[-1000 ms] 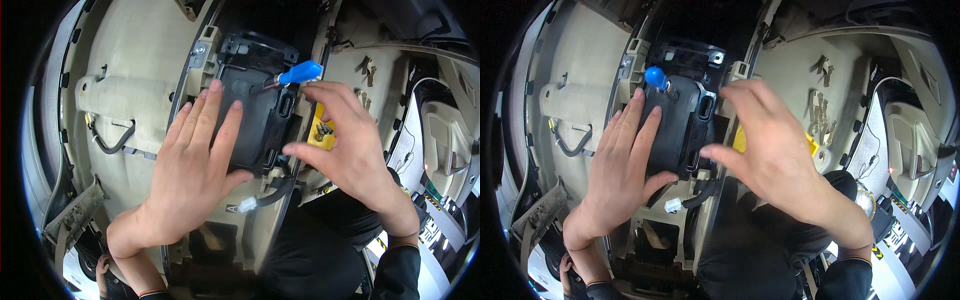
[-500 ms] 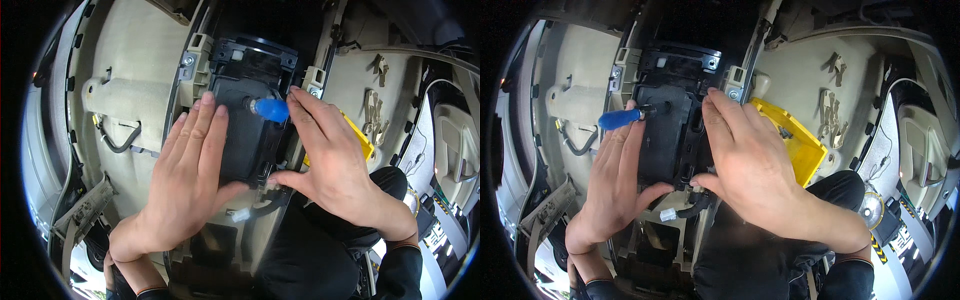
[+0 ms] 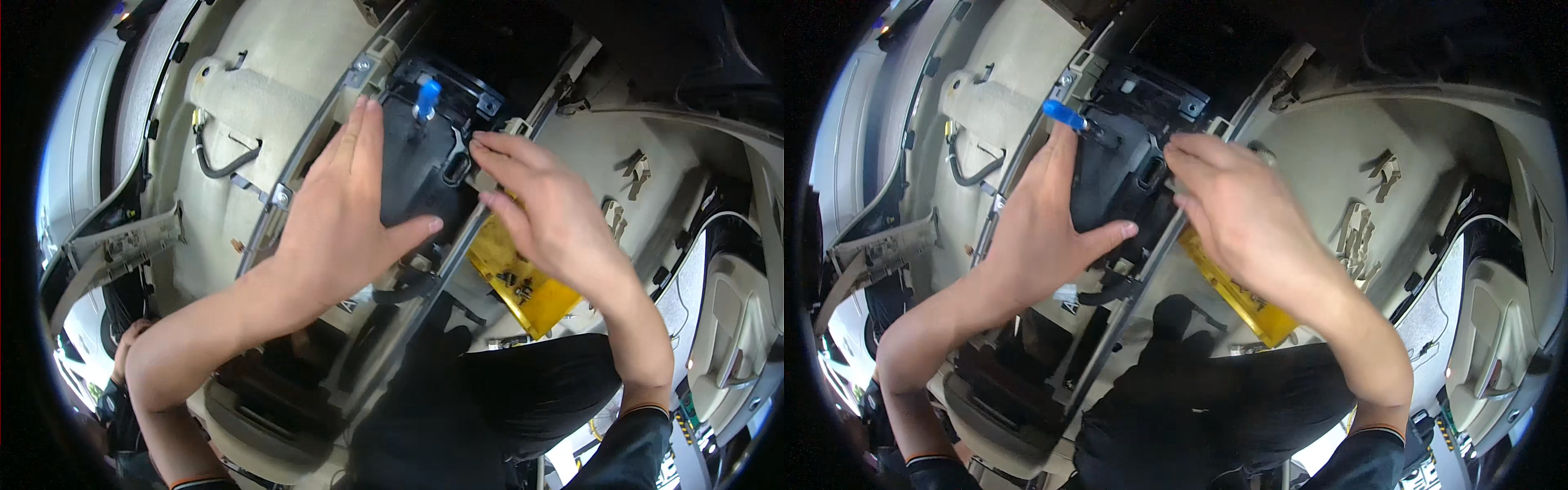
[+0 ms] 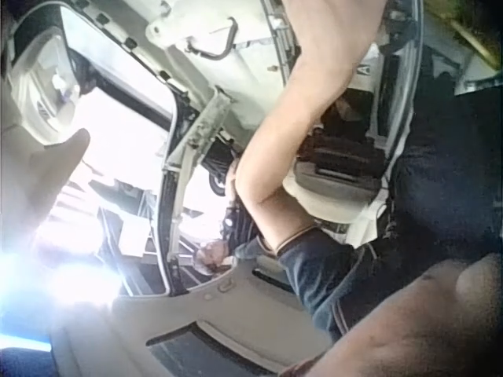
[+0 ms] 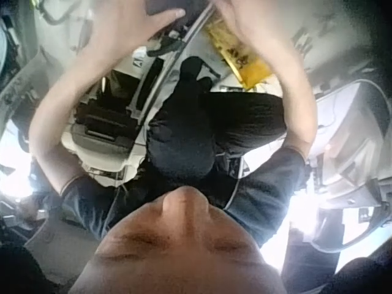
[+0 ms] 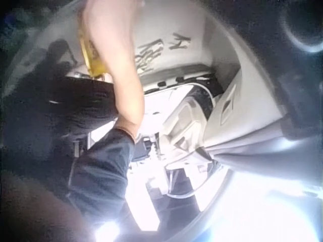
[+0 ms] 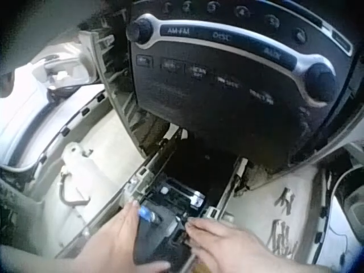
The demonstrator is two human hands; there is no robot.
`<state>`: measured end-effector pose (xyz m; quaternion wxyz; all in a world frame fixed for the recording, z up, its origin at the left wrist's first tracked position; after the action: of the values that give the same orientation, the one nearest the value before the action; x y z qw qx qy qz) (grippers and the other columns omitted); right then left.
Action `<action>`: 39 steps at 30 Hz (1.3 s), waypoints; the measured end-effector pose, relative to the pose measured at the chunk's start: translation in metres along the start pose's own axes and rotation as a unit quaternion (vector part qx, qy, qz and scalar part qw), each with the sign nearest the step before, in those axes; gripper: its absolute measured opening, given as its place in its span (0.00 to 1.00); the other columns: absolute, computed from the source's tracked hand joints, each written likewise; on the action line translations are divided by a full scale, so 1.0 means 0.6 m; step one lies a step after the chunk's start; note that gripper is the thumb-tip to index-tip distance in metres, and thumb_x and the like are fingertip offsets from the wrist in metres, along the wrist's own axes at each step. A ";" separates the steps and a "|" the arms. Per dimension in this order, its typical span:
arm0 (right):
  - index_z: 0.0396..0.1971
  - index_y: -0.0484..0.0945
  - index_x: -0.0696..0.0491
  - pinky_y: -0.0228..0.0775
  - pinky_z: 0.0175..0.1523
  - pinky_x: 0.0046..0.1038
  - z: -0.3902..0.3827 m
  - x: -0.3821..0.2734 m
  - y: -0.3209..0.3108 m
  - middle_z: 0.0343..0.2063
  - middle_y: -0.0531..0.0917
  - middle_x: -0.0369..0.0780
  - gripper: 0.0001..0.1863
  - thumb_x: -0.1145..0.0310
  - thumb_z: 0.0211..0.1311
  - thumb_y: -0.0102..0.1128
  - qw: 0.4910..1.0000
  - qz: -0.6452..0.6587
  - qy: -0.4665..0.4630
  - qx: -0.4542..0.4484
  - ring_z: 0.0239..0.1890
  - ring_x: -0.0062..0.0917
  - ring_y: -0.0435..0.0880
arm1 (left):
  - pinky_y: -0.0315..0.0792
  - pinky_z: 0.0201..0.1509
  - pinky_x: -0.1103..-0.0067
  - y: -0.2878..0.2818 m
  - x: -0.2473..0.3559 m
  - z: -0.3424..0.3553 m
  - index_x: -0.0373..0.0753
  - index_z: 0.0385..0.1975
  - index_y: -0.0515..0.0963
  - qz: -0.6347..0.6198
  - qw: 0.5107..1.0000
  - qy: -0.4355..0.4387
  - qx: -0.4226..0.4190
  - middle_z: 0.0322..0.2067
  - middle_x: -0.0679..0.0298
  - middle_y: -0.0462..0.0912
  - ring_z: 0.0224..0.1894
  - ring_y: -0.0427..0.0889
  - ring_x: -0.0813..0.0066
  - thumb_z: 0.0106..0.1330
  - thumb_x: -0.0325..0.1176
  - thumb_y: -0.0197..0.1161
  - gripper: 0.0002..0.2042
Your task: Installing and securing the center console components in a vehicle.
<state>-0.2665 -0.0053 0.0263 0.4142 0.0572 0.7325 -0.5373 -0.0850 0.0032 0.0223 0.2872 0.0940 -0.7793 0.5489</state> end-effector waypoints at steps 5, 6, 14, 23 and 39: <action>0.42 0.86 0.59 0.78 0.50 0.39 0.045 0.029 -0.020 0.40 0.86 0.51 0.12 0.72 0.60 0.64 0.998 0.035 -0.057 0.012 0.46 0.45 0.86 | 0.67 0.71 0.63 -0.011 0.008 -0.001 0.19 0.68 0.57 0.068 0.997 -0.018 0.033 0.65 0.33 0.68 0.66 0.70 0.38 0.50 0.42 0.81 0.52; 0.42 0.86 0.59 0.78 0.50 0.39 0.059 0.033 -0.024 0.40 0.86 0.51 0.12 0.72 0.60 0.64 0.998 0.034 -0.059 0.009 0.46 0.45 0.86 | 0.67 0.71 0.63 -0.010 0.006 0.002 0.19 0.68 0.58 0.077 0.996 -0.029 0.026 0.64 0.33 0.69 0.66 0.71 0.39 0.49 0.42 0.82 0.51; 0.37 0.89 0.57 0.80 0.43 0.34 0.136 0.027 -0.048 0.30 0.89 0.50 0.16 0.58 0.58 0.73 0.962 0.019 0.070 -0.264 0.32 0.37 0.89 | 0.80 0.49 0.63 -0.033 0.039 0.033 0.23 0.54 0.73 0.135 0.987 -0.082 0.018 0.35 0.40 0.85 0.43 0.88 0.45 0.45 0.47 0.84 0.41; 0.36 0.90 0.55 0.79 0.45 0.35 0.146 0.024 -0.043 0.33 0.89 0.47 0.18 0.55 0.54 0.78 0.943 -0.067 0.125 -0.300 0.35 0.37 0.88 | 0.79 0.47 0.63 -0.027 0.045 0.041 0.26 0.47 0.77 0.164 0.981 -0.106 0.015 0.34 0.42 0.86 0.42 0.87 0.45 0.46 0.50 0.83 0.37; 0.33 0.92 0.50 0.77 0.40 0.34 0.162 0.041 -0.004 0.26 0.89 0.40 0.18 0.50 0.53 0.78 0.924 -0.120 0.127 -0.340 0.29 0.29 0.86 | 0.63 0.73 0.65 -0.021 0.012 -0.029 0.25 0.71 0.58 0.123 0.988 -0.090 0.010 0.66 0.37 0.69 0.70 0.69 0.45 0.50 0.51 0.81 0.54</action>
<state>-0.2308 -0.0963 0.0041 0.2446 -0.1074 0.9190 -0.2901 -0.0791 0.0156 0.0405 0.1450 0.0493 -0.8024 0.5769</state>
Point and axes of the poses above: each hand's wrist, its own z-axis towards the middle knuckle, its own y-axis out of the palm, x = y × z, the point moved 7 cm from there along z, towards the middle knuckle
